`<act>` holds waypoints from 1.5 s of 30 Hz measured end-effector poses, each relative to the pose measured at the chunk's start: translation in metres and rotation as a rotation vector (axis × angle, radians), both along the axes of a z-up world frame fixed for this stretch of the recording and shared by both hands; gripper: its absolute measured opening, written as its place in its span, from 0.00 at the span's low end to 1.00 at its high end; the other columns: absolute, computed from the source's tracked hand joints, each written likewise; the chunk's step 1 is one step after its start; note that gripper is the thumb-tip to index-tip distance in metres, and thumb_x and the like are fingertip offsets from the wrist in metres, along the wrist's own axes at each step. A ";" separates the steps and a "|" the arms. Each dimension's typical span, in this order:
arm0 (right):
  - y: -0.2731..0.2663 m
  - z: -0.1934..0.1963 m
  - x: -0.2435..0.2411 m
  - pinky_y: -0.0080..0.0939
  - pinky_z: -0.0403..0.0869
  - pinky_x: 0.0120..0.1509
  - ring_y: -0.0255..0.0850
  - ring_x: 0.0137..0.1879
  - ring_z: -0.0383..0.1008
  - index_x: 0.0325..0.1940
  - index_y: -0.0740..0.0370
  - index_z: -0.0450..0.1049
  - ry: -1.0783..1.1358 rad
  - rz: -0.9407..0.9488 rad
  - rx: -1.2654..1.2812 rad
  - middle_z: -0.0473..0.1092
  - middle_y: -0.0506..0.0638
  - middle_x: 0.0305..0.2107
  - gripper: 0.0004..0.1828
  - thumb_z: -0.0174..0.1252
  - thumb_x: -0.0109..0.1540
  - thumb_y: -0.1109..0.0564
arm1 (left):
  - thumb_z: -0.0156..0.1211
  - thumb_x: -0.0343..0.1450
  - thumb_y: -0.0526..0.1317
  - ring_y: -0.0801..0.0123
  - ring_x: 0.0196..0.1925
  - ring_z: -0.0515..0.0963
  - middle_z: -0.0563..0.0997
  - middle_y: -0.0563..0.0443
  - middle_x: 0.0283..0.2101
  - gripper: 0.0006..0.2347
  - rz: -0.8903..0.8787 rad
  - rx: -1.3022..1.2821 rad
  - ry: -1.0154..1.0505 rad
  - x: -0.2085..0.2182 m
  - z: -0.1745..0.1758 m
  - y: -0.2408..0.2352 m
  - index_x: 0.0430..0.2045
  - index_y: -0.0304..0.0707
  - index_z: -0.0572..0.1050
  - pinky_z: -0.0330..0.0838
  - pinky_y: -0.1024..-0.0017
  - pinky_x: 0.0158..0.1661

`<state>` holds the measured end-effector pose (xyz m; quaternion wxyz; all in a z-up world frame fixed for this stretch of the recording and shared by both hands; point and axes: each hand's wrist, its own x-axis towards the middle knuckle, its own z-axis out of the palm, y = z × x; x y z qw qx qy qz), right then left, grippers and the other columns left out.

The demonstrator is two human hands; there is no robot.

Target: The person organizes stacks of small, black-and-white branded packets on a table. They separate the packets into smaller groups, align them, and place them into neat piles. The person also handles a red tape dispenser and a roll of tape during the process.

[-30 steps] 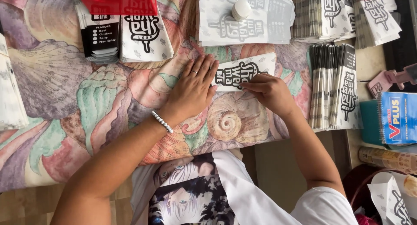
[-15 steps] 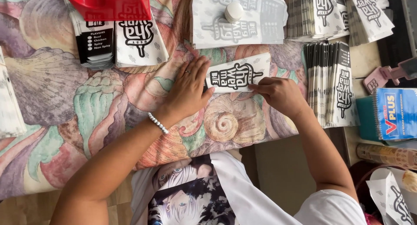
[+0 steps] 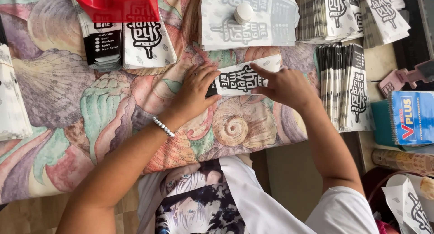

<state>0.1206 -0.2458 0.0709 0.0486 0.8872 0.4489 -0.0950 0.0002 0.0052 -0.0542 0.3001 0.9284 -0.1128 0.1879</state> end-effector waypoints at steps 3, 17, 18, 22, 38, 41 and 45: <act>0.017 -0.009 -0.004 0.35 0.74 0.32 0.38 0.21 0.74 0.68 0.45 0.72 -0.032 0.095 0.134 0.74 0.40 0.14 0.33 0.54 0.63 0.29 | 0.71 0.66 0.50 0.48 0.69 0.66 0.72 0.41 0.59 0.28 0.001 0.007 -0.007 0.001 0.002 -0.002 0.57 0.38 0.70 0.51 0.53 0.68; 0.045 -0.018 -0.011 0.48 0.78 0.35 0.47 0.28 0.78 0.69 0.48 0.71 -0.002 0.168 0.169 0.76 0.49 0.23 0.36 0.59 0.61 0.33 | 0.50 0.78 0.47 0.44 0.73 0.59 0.67 0.35 0.67 0.23 0.055 0.186 0.059 -0.012 0.035 -0.009 0.66 0.32 0.65 0.46 0.46 0.69; 0.047 -0.013 -0.012 0.47 0.78 0.37 0.46 0.29 0.79 0.70 0.49 0.70 0.020 0.156 0.150 0.77 0.49 0.25 0.37 0.58 0.61 0.32 | 0.47 0.78 0.47 0.43 0.75 0.55 0.64 0.34 0.70 0.23 0.067 0.210 0.112 -0.014 0.039 -0.010 0.67 0.33 0.63 0.41 0.44 0.69; 0.048 -0.014 -0.006 0.48 0.79 0.39 0.49 0.34 0.81 0.72 0.53 0.67 0.073 0.144 0.114 0.79 0.52 0.31 0.42 0.57 0.60 0.30 | 0.41 0.79 0.47 0.44 0.77 0.49 0.56 0.35 0.75 0.25 0.075 0.260 0.227 -0.016 0.053 -0.011 0.70 0.34 0.59 0.33 0.40 0.70; 0.048 -0.041 0.014 0.61 0.80 0.46 0.59 0.46 0.80 0.68 0.46 0.70 0.162 0.107 -0.055 0.79 0.52 0.42 0.36 0.58 0.59 0.31 | 0.41 0.76 0.31 0.47 0.76 0.56 0.62 0.31 0.71 0.21 -0.013 0.243 0.241 -0.003 0.063 -0.044 0.66 0.31 0.63 0.35 0.44 0.72; 0.053 -0.029 0.009 0.55 0.81 0.49 0.55 0.46 0.81 0.68 0.47 0.71 0.174 0.106 -0.076 0.79 0.51 0.41 0.36 0.57 0.59 0.31 | 0.42 0.76 0.33 0.43 0.74 0.58 0.62 0.25 0.69 0.21 0.030 0.215 0.291 0.006 0.052 -0.044 0.67 0.29 0.61 0.39 0.45 0.72; 0.058 -0.006 -0.001 0.58 0.80 0.51 0.57 0.49 0.80 0.68 0.51 0.70 0.216 0.088 -0.072 0.79 0.54 0.44 0.36 0.57 0.60 0.33 | 0.44 0.78 0.44 0.47 0.78 0.48 0.55 0.30 0.74 0.25 0.045 0.275 0.296 0.001 0.056 -0.038 0.70 0.28 0.56 0.32 0.49 0.72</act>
